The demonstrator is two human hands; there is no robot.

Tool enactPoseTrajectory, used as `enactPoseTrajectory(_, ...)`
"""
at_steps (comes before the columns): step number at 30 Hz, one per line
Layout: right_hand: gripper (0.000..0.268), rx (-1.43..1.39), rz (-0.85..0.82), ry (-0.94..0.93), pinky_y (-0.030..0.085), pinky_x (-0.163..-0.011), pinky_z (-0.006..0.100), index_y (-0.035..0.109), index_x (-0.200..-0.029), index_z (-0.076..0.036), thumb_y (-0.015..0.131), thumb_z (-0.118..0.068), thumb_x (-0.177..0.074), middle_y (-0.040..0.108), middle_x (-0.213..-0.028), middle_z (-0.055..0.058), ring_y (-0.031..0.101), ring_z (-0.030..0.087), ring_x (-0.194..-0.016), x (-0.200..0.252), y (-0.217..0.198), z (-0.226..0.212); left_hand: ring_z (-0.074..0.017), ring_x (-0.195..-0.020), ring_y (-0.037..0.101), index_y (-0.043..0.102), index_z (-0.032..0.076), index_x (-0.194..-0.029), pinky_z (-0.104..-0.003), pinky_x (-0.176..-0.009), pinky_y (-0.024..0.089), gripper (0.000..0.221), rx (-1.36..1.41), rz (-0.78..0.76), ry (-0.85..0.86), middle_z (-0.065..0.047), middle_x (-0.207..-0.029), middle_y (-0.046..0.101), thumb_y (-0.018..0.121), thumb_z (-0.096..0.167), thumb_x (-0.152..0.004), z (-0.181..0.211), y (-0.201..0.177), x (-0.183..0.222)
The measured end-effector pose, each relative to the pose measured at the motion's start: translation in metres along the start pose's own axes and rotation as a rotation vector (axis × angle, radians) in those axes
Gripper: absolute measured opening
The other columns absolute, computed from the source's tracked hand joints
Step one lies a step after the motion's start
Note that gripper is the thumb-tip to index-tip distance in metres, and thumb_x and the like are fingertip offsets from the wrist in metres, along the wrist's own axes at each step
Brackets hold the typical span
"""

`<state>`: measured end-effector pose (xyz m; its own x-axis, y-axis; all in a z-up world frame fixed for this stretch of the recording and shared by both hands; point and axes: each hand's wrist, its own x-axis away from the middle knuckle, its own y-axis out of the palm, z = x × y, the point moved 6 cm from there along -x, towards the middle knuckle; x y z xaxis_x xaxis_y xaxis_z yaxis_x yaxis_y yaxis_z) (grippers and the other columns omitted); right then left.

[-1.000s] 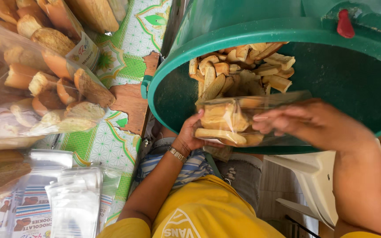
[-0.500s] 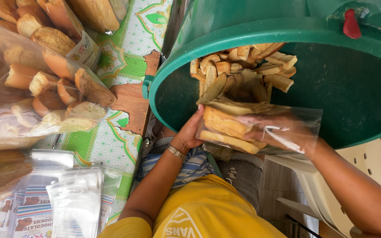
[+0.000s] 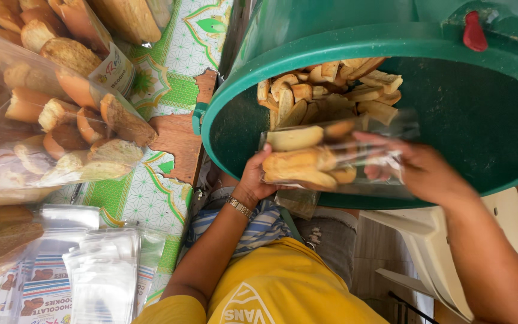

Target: The person repeatedly picks biscotti pieces from a green bucket and places them into clear plastic bags. The filled bags are then set aside on the table. The process is repeated continuously throughout the clip.

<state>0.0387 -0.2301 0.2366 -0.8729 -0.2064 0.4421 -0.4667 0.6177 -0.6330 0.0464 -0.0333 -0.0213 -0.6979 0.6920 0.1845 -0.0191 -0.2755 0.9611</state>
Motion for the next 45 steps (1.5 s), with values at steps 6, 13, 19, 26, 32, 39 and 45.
enactPoseTrajectory(6,0.023,0.63,0.411,-0.691,0.054,-0.095,0.043,0.073,-0.106,-0.017,0.079,-0.026,-0.086,0.074,-0.091,0.004,0.072,0.023,-0.09,0.049,-0.023,-0.083,-0.0507,-0.146,0.038,0.033,0.02,-0.162,-0.081,-0.109,0.031,0.107,0.11,-0.147,-0.069,-0.02,-0.163,0.038,0.049,0.088,-0.081,0.006,0.05,0.017)
enactPoseTrajectory(13,0.018,0.488,0.29,-0.65,0.057,-0.079,0.037,0.077,-0.106,-0.017,0.075,-0.021,-0.088,0.079,-0.094,-0.001,0.074,0.018,-0.087,0.048,-0.019,-0.11,-0.0506,-0.145,0.039,0.031,0.017,-0.164,-0.08,-0.109,0.03,0.111,0.183,-0.285,-0.137,-0.02,-0.163,0.038,0.047,0.09,-0.082,-0.005,0.063,0.021)
enactPoseTrajectory(19,0.047,0.367,0.322,-0.826,0.052,-0.099,0.042,0.071,-0.113,-0.012,0.074,-0.048,-0.083,0.074,-0.107,0.005,0.071,0.024,-0.105,0.067,-0.035,-0.1,-0.0372,-0.144,0.046,0.043,0.015,-0.157,-0.063,-0.118,0.034,0.09,0.183,-0.093,-0.039,-0.013,-0.157,0.048,0.057,0.071,-0.088,-0.011,0.014,0.004)
enactPoseTrajectory(26,0.131,-0.29,0.457,-0.814,0.034,-0.125,0.044,0.015,-0.17,-0.026,0.088,-0.052,-0.064,0.03,-0.17,0.014,0.039,0.028,-0.151,0.074,-0.03,-0.036,-0.037,-0.137,0.053,0.049,0.006,-0.15,-0.052,-0.124,0.035,0.087,0.221,-0.03,0.17,-0.018,-0.144,0.061,0.061,0.069,-0.092,-0.008,-0.038,0.0)
enactPoseTrajectory(32,0.141,-0.445,0.474,-0.733,0.032,-0.128,0.048,-0.003,-0.171,-0.022,0.088,-0.043,-0.065,0.027,-0.17,0.017,0.037,0.031,-0.151,0.01,0.083,0.023,-0.037,-0.137,0.05,0.047,0.006,-0.148,-0.051,-0.118,0.039,0.087,0.324,-0.278,0.037,-0.019,-0.147,0.055,0.065,0.067,-0.089,-0.025,0.022,0.008)
enactPoseTrajectory(39,0.135,-0.487,0.492,-0.777,0.036,-0.124,0.045,-0.005,-0.168,-0.019,0.088,-0.034,-0.071,0.031,-0.165,0.017,0.041,0.031,-0.148,-0.007,0.107,0.059,-0.0284,-0.145,0.037,0.01,0.018,-0.163,-0.045,-0.119,0.034,0.113,-0.367,0.046,0.284,-0.01,-0.163,0.031,0.08,0.048,-0.079,0.018,0.06,0.032)
enactPoseTrajectory(45,0.13,-0.448,0.514,-0.715,0.04,-0.12,0.043,-0.007,-0.165,-0.015,0.088,-0.027,-0.077,0.034,-0.161,0.018,0.044,0.03,-0.145,0.0,0.147,0.094,-0.0267,-0.166,0.013,0.001,0.002,-0.172,-0.04,-0.135,0.012,0.161,-1.124,-0.3,0.367,-0.017,-0.179,0.014,0.098,0.057,-0.055,0.027,0.093,0.078)
